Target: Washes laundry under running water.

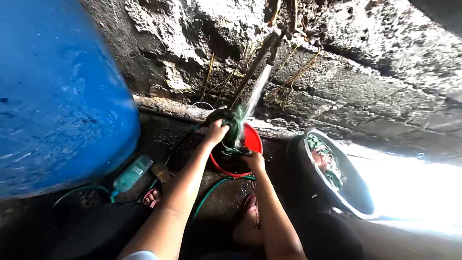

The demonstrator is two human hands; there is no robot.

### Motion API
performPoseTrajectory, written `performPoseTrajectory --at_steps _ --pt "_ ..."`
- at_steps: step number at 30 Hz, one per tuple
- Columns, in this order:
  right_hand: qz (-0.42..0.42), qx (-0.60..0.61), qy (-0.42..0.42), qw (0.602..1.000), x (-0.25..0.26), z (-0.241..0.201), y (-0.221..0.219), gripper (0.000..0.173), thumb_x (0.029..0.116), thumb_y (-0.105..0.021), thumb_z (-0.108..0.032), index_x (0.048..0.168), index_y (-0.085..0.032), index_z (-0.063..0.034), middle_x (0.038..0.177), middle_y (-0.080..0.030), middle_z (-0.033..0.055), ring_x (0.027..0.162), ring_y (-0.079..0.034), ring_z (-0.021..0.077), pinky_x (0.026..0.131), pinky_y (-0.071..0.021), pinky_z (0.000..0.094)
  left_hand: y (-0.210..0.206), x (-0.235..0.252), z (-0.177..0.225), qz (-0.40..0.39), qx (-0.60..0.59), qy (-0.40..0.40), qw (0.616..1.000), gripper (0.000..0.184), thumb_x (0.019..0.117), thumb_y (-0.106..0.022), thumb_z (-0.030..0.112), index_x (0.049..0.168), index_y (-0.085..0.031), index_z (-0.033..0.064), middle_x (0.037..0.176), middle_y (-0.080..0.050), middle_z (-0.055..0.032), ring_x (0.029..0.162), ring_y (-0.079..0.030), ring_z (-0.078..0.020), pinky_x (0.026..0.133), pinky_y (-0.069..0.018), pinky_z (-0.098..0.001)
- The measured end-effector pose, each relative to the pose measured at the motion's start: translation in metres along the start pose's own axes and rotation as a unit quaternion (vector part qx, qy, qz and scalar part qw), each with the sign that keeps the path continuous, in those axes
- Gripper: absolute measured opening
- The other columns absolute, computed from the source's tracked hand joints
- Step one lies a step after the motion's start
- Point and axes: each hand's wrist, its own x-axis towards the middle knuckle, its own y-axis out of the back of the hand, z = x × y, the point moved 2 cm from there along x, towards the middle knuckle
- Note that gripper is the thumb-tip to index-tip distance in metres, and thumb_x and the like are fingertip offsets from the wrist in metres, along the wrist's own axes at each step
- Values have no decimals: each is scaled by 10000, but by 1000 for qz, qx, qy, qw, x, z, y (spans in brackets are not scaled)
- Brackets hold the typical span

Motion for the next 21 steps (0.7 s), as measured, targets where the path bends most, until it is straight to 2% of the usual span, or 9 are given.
performPoseTrajectory --at_steps 2,4,5,7,9,13,15,18,21 --pt "108 52 8 993 -9 -3 25 231 891 -744 -190 1056 -757 -30 1145 -691 223 1119 -651 378 988 -511 586 -22 -8 14 -56 166 15 984 653 991 -592 556 1366 -591 21 1184 -684 -254 1104 -673 -405 966 -519 -618" --pt "188 65 48 979 -7 -4 41 260 869 -737 -144 1116 -745 -65 1217 -644 210 1151 -625 352 973 -526 525 -46 -17 11 -87 314 5 946 753 923 -647 627 1469 -524 123 1401 -573 -241 1190 -630 -432 960 -527 -618" --pt "183 57 74 979 -2 -4 41 379 845 -754 -135 1219 -716 -88 1311 -605 227 1210 -603 364 1003 -525 512 -58 -20 5 -109 372 -8 922 707 899 -716 542 1481 -525 188 1535 -437 -234 1300 -535 -464 1003 -486 -649" --pt "89 0 101 991 15 -4 23 759 779 -834 -199 1485 -554 -184 1549 -404 285 1350 -504 452 1080 -481 564 -80 -20 -16 -179 432 -1 884 703 837 -789 226 1491 -536 267 1722 -64 -162 1527 -70 -550 1118 -141 -825" --pt "-49 -80 75 993 26 -7 -12 953 772 -863 -325 1598 -386 -318 1684 -134 279 1445 -348 537 1098 -421 663 -90 -15 -43 -232 490 25 840 721 845 -753 107 1500 -528 309 1735 0 -111 1521 99 -568 1082 0 -874" --pt "-195 -132 -5 972 54 -12 -47 764 897 -706 -323 1591 -388 -342 1715 -37 219 1471 -289 545 1069 -421 699 -101 4 -66 -296 544 63 783 739 917 -679 128 1585 -400 275 1704 -182 -161 1523 23 -578 1105 -28 -855" --pt "-210 -119 -27 970 70 -9 -51 686 955 -625 -400 1593 -393 -302 1706 -114 222 1455 -351 508 1093 -406 674 -105 15 -74 -324 528 96 779 772 913 -669 122 1605 -359 268 1700 -198 -162 1534 -21 -553 1137 -96 -815" --pt "-211 -83 -30 974 98 -2 -56 651 965 -605 -453 1561 -445 -243 1629 -325 238 1417 -447 445 1107 -412 641 -110 34 -81 -343 500 146 782 760 929 -629 116 1615 -332 256 1676 -254 -173 1517 -190 -518 1125 -313 -726" --pt "-219 -42 -41 974 116 -2 -56 662 964 -648 -448 1542 -467 -180 1514 -515 204 1402 -494 379 1141 -394 614 -121 42 -85 -297 440 194 825 563 1011 -566 180 1547 -429 79 1590 -374 -258 1479 -313 -484 1150 -317 -672"
